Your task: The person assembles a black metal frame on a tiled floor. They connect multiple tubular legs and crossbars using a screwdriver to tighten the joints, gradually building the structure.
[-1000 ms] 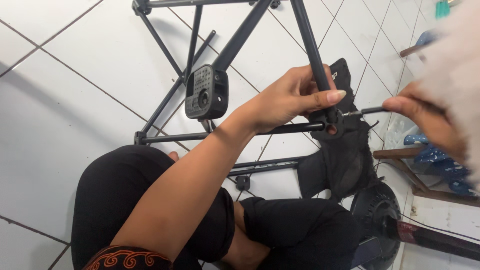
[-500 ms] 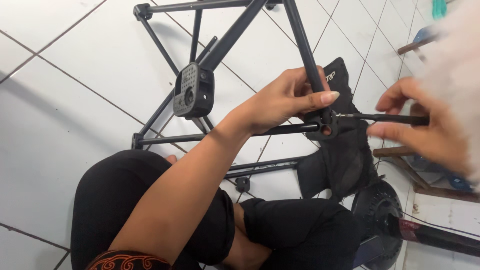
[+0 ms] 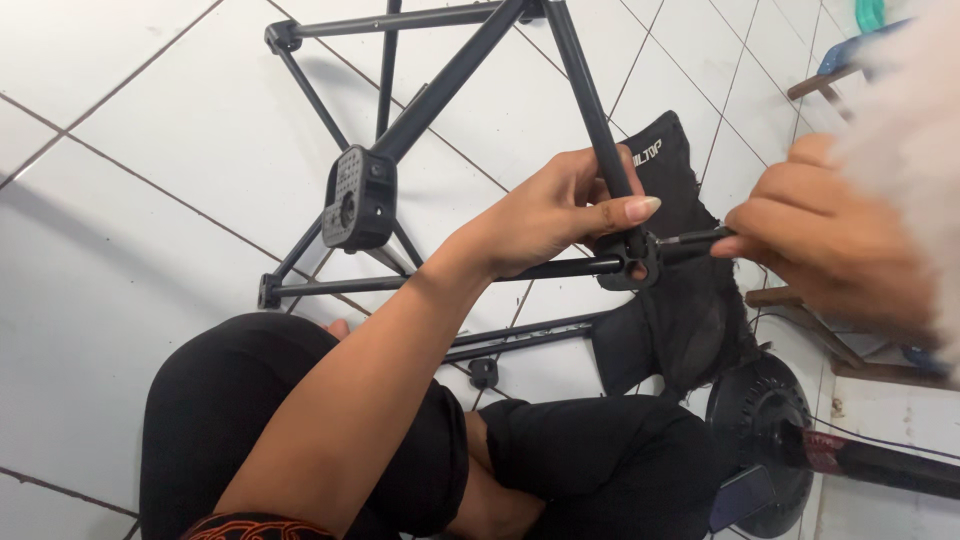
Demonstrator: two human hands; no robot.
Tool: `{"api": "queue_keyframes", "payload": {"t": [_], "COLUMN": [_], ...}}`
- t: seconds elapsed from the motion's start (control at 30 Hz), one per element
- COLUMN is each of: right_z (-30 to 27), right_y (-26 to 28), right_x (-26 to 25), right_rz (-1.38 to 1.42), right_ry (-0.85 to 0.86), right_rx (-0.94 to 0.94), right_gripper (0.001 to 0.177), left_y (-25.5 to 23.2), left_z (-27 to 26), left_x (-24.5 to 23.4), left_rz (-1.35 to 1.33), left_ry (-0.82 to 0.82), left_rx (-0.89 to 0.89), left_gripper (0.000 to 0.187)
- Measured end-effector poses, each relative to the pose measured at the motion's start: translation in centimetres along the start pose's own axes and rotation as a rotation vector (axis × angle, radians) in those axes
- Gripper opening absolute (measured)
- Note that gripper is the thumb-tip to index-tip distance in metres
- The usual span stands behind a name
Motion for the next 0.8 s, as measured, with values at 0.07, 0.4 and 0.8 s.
{"api": "queue_keyframes", "payload": {"t": [0.07, 0.4, 0.8], "right_z": [0.8, -1.4, 0.4], "right_y": [-2.6, 4.9, 1.1], "right_x": [3.1, -0.2, 3.7], "right_rz": [0.06, -0.355, -0.144], "right_ry": [0.372, -0.151, 0.639], "right_rx": [0.434, -0.347, 0.45], "right_gripper": [0.028, 0.033, 0.04], "left_y": [0.2, 1.3, 1.6], "left_z": [-0.1, -0.5, -0.8], "left_x": [-0.2, -0.1, 0.6], "left_rz": [0.091, 0.107, 0.41], "left_ry": [-0.011, 0.045, 0.161], "left_rx": [-0.034, -0.019, -0.165], "left_gripper": [0.032, 0.033, 0.026]}}
Point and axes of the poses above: each hand's wrist, its own z-axis towards the middle knuckle, its own x-axis out of the palm, y = z × x, the point moved 10 cm from there along z, towards the middle knuckle, and after that the axes turned 14 degrees about x, right-handed, at the moved point
